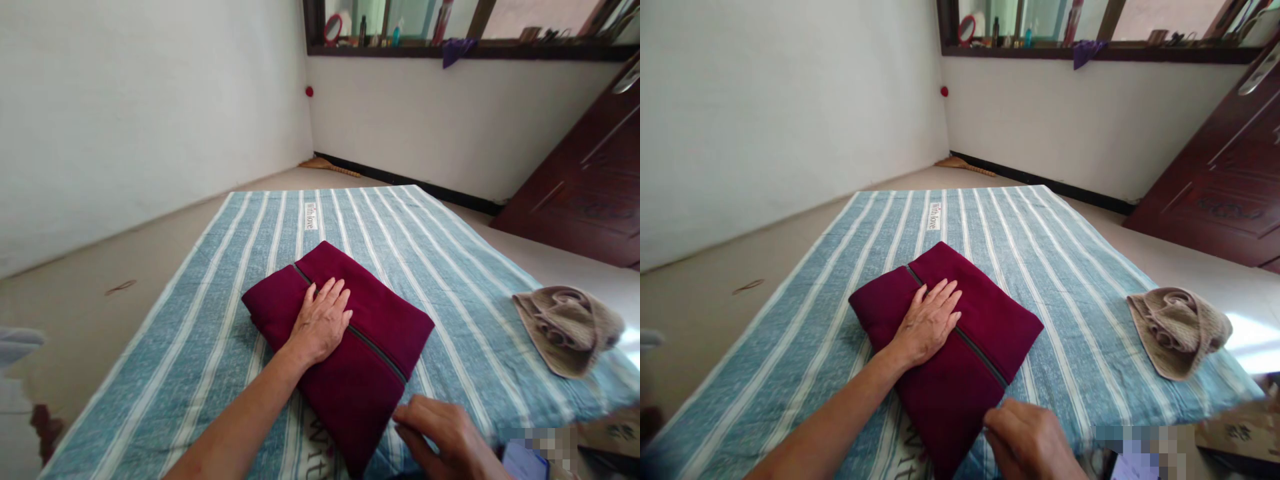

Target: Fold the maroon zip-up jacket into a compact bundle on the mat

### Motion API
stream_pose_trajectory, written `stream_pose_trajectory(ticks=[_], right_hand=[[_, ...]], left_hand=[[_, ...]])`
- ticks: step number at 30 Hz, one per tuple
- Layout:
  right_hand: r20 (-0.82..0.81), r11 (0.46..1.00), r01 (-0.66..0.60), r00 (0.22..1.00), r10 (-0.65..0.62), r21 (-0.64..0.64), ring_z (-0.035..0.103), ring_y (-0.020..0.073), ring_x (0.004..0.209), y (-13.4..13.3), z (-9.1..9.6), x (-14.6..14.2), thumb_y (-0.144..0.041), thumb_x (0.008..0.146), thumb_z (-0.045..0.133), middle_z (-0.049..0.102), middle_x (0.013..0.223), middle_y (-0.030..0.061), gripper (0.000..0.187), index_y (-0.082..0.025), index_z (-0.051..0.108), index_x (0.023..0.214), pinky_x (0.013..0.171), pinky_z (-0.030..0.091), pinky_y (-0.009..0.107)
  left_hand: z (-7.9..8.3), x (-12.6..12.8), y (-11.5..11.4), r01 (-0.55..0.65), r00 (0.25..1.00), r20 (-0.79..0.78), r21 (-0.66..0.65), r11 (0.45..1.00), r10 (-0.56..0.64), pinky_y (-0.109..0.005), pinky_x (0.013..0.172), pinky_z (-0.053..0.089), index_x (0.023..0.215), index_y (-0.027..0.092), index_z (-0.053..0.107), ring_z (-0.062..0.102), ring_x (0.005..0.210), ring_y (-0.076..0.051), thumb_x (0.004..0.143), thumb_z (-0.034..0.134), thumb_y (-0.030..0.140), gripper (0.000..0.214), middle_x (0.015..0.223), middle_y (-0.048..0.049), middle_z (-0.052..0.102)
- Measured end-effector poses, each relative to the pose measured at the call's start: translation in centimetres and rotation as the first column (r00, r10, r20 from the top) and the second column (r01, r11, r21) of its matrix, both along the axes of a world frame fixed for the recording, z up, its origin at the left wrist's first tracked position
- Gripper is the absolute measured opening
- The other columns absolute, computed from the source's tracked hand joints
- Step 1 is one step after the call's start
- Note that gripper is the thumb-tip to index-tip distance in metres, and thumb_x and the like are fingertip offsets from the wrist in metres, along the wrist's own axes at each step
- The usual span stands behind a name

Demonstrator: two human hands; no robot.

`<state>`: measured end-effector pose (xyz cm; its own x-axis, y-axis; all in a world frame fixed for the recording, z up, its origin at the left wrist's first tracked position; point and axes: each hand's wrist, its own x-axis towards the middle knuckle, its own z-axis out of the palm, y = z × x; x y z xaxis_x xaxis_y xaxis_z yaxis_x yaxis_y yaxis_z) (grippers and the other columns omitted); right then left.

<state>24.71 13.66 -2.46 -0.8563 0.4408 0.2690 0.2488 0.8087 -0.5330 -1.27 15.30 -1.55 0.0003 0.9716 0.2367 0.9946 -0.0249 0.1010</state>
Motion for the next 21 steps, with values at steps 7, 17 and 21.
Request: stream_pose_trajectory(ticks=[7,17,21], right_hand=[[0.177,0.980,-0.042,0.984,0.007,0.195,0.054,0.0143,0.050,-0.2,3.4,-9.0,-0.008,0.078,0.052,0.061,0.062,-0.0008,0.015,-0.020,0.055,0.069,0.048,0.023,0.030],[0.572,0.977,-0.156,0.819,0.046,0.144,0.064,0.0196,0.060,-1.0,4.2,-11.9,-0.004,0.075,0.057,0.068,0.074,0.0096,0.011,-0.012,0.061,0.081,0.048,0.038,0.025],[0.585,0.977,-0.161,0.809,0.052,0.136,0.065,0.0219,0.060,-1.4,4.1,-12.6,-0.006,0.076,0.055,0.067,0.073,0.0118,0.010,-0.010,0.060,0.082,0.050,0.042,0.027]], left_hand=[[0.0,0.1,-0.2,-0.001,1.000,-0.004,-0.009,1.000,0.001,-0.051,0.112,0.022,0.131,0.017,0.050,0.033,0.137,-0.025,0.095,0.037,0.035,0.042,0.145,-0.0093,0.045],[0.1,0.2,-0.4,0.002,1.000,0.008,0.013,1.000,-0.003,-0.051,0.112,0.022,0.130,0.016,0.050,0.034,0.136,-0.025,0.095,0.038,0.034,0.042,0.144,-0.0108,0.046],[0.1,0.2,-0.4,0.003,1.000,0.017,0.017,1.000,-0.003,-0.051,0.112,0.022,0.130,0.017,0.051,0.033,0.136,-0.025,0.095,0.038,0.034,0.041,0.144,-0.0107,0.046]])
